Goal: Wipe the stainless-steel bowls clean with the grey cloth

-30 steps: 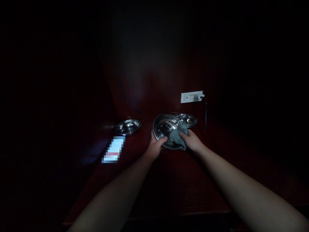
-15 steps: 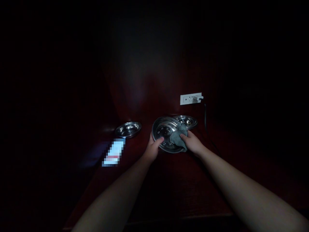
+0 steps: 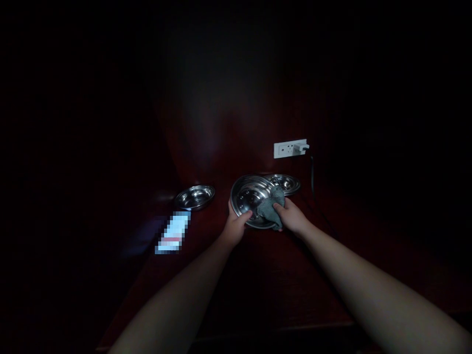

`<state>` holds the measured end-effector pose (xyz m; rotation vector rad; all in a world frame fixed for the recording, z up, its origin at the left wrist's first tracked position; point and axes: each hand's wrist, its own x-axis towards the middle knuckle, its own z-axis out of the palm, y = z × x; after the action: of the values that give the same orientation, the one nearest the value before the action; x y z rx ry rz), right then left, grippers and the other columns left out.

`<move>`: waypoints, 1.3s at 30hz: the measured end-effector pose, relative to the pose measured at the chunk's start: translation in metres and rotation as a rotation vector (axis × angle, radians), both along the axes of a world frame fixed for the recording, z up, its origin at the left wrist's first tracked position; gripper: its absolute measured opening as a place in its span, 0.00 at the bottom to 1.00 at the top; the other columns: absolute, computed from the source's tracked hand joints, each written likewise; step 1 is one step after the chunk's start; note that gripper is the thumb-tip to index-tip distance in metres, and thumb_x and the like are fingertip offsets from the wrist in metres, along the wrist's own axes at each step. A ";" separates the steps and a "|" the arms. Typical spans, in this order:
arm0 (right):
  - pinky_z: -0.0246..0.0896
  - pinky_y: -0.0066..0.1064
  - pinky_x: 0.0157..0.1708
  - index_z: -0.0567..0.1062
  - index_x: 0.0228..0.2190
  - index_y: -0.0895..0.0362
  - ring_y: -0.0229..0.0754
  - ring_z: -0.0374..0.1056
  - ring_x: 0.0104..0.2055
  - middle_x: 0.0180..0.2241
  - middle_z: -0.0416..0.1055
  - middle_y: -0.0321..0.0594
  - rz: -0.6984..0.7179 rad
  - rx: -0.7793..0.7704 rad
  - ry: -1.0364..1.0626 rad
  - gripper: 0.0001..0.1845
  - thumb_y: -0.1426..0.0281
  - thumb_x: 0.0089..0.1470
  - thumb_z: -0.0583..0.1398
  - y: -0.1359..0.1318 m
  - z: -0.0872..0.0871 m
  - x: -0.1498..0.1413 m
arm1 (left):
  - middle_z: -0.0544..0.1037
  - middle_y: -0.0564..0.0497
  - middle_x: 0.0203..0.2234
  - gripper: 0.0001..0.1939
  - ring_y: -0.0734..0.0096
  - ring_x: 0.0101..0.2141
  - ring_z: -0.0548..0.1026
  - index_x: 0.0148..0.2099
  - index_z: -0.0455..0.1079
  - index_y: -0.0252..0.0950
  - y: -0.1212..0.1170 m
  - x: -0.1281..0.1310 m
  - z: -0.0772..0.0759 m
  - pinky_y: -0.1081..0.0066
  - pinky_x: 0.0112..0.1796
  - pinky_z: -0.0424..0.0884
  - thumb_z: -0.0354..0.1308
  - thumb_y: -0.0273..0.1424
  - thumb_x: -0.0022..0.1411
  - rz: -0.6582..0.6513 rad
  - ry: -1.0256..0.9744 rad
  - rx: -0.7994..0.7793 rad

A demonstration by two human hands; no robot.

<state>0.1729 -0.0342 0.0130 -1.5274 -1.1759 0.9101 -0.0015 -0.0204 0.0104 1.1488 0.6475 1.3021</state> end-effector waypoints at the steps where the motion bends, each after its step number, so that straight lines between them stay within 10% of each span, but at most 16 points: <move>1: 0.63 0.31 0.16 0.61 0.52 0.57 0.40 0.67 0.18 0.30 0.74 0.43 0.003 -0.001 -0.008 0.22 0.64 0.58 0.53 0.000 0.000 0.000 | 0.67 0.45 0.55 0.43 0.56 0.54 0.67 0.62 0.51 0.44 0.000 0.000 0.001 0.55 0.52 0.65 0.65 0.27 0.47 0.007 -0.005 -0.010; 21: 0.68 0.28 0.29 0.68 0.44 0.57 0.40 0.72 0.30 0.30 0.75 0.39 -0.019 0.124 -0.041 0.12 0.70 0.57 0.54 0.005 -0.002 0.008 | 0.73 0.46 0.49 0.35 0.53 0.51 0.69 0.58 0.61 0.40 0.004 -0.007 0.005 0.54 0.51 0.66 0.64 0.31 0.46 0.022 -0.005 0.020; 30: 0.63 0.31 0.17 0.64 0.51 0.56 0.39 0.66 0.18 0.30 0.74 0.42 -0.016 0.053 -0.045 0.20 0.64 0.58 0.53 0.003 -0.002 0.006 | 0.70 0.45 0.53 0.38 0.55 0.55 0.67 0.60 0.58 0.40 0.007 -0.002 -0.006 0.56 0.54 0.63 0.66 0.32 0.47 0.033 -0.049 0.003; 39: 0.68 0.32 0.31 0.67 0.48 0.57 0.42 0.72 0.30 0.37 0.76 0.43 -0.006 0.074 -0.087 0.17 0.66 0.57 0.53 0.007 -0.005 0.009 | 0.71 0.45 0.53 0.35 0.53 0.54 0.67 0.59 0.60 0.39 0.007 -0.003 -0.002 0.55 0.54 0.63 0.64 0.32 0.49 0.025 -0.076 -0.029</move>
<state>0.1818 -0.0275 0.0085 -1.5225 -1.2529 0.7945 -0.0042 -0.0129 0.0088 1.0658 0.6246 1.3474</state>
